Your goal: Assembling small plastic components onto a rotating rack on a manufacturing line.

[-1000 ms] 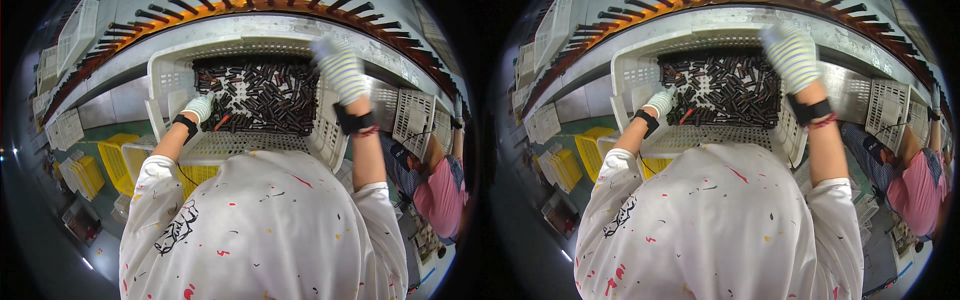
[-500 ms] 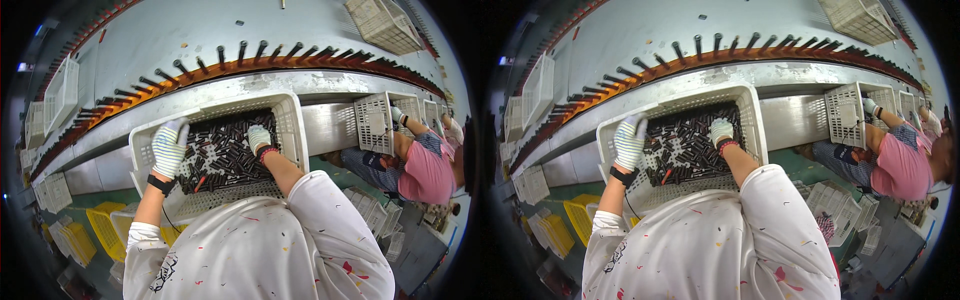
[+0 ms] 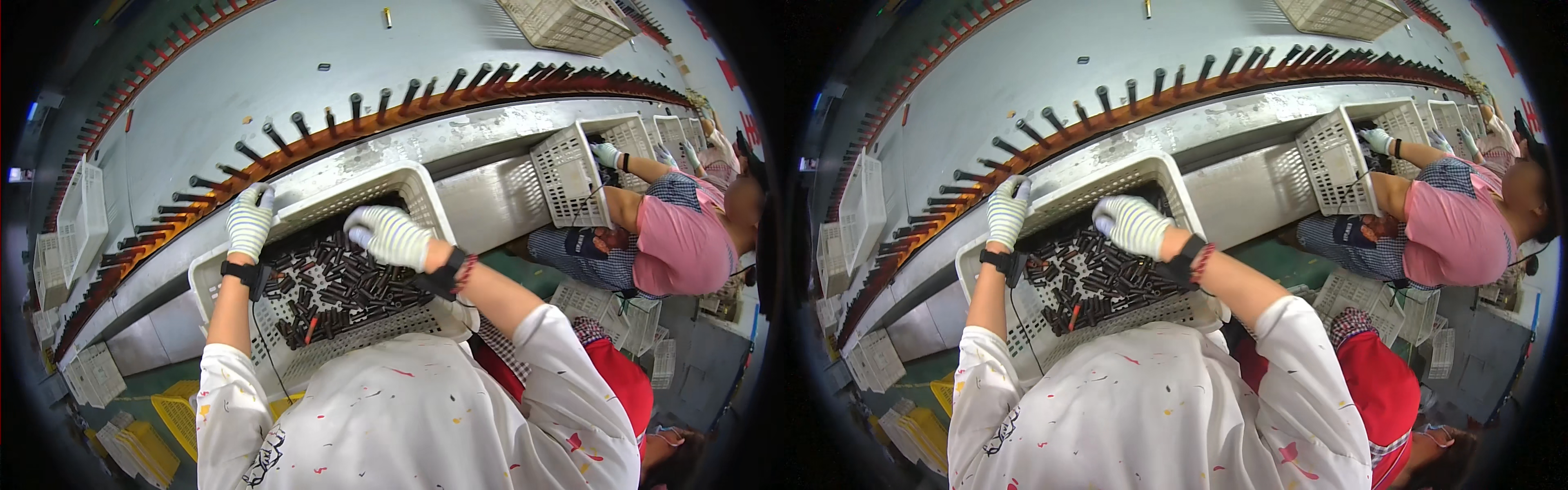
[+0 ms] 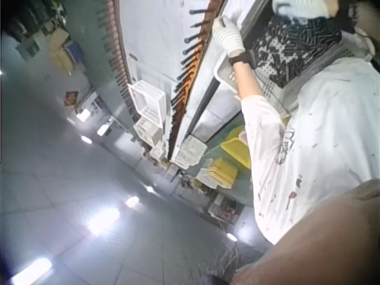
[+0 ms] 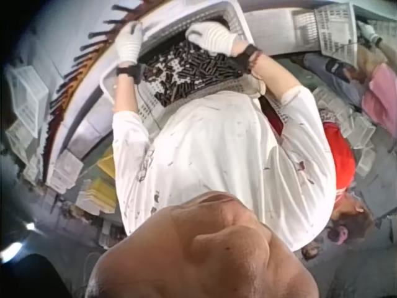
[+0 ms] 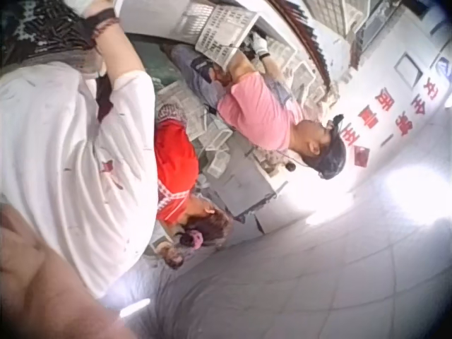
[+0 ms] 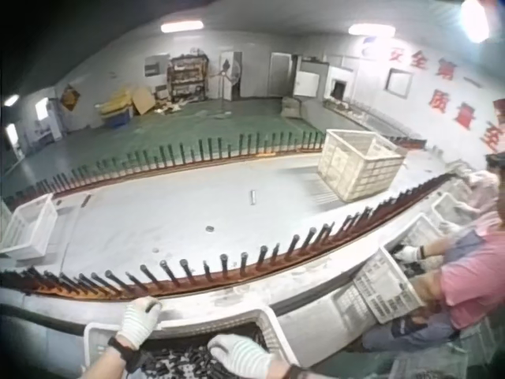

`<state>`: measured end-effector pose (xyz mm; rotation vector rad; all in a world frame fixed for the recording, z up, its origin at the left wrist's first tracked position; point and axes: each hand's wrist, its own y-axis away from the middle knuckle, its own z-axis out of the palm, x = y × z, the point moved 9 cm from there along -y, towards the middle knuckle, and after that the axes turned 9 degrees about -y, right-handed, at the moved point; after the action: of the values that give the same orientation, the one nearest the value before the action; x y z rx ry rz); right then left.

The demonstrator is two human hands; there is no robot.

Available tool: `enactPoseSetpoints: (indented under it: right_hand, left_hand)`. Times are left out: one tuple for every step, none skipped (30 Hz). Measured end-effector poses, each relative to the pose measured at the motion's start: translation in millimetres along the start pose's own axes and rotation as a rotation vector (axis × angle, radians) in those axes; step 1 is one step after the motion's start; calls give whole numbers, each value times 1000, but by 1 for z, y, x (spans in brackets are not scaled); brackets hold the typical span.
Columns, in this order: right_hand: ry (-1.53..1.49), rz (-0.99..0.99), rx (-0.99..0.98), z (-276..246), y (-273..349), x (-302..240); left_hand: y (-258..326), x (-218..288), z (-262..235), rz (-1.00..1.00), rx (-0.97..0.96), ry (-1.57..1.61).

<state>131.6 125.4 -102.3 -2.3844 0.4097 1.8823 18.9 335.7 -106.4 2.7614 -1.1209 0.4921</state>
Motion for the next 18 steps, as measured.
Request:
enactPoseSetpoints:
  right_hand:
    - [102,-71,126,-38,-2,-24]
    - [209,-141,260,-78,1,-43]
    - [101,-60,388,-117,5,-28]
    - [-12,17,509,-154,10,-11]
    - [-45,40,651,-193,18,3]
    - [-73,65,797,-231,30,19]
    - [-123,63,883,-265,45,29]
    - [-181,58,962,-293,58,42]
    - [-249,86,1002,-315,71,57]
    - [-329,110,1031,-331,76,70]
    - [-318,103,1092,-345,82,76]
    - [-308,97,1152,-359,86,83]
    - [-264,101,1180,-375,91,88]
    - [-205,75,1213,-392,97,93]
    - [-82,58,1258,-416,105,104]
    - [35,39,1299,-436,111,112]
    - [-3,74,1288,-446,106,117]
    - [-43,22,1307,-454,101,121]
  left_hand:
    - [1,-4,-1,-18,2,-9]
    - [1,-2,-4,-12,5,-8]
    - [0,-2,-3,-1,24,-19]
    - [1,-1,-4,4,47,-34]
    - [2,2,-8,-25,38,-37]
    - [2,4,-5,-14,38,-29]
    - [-1,5,-4,5,54,-27]
    - [0,6,-3,17,72,-34]
    - [-1,11,-2,10,65,-27]
    - [2,11,-3,11,68,-31]
    - [5,8,-5,-10,69,-78]
    - [8,3,-7,-33,71,-126]
    - [9,2,-9,8,111,-107]
    - [9,7,-11,19,112,-105]
    - [8,9,-8,18,107,-91]
    - [7,10,-8,16,106,-85]
    - [7,8,-8,17,111,-90]
    - [7,4,-7,-3,108,-72]
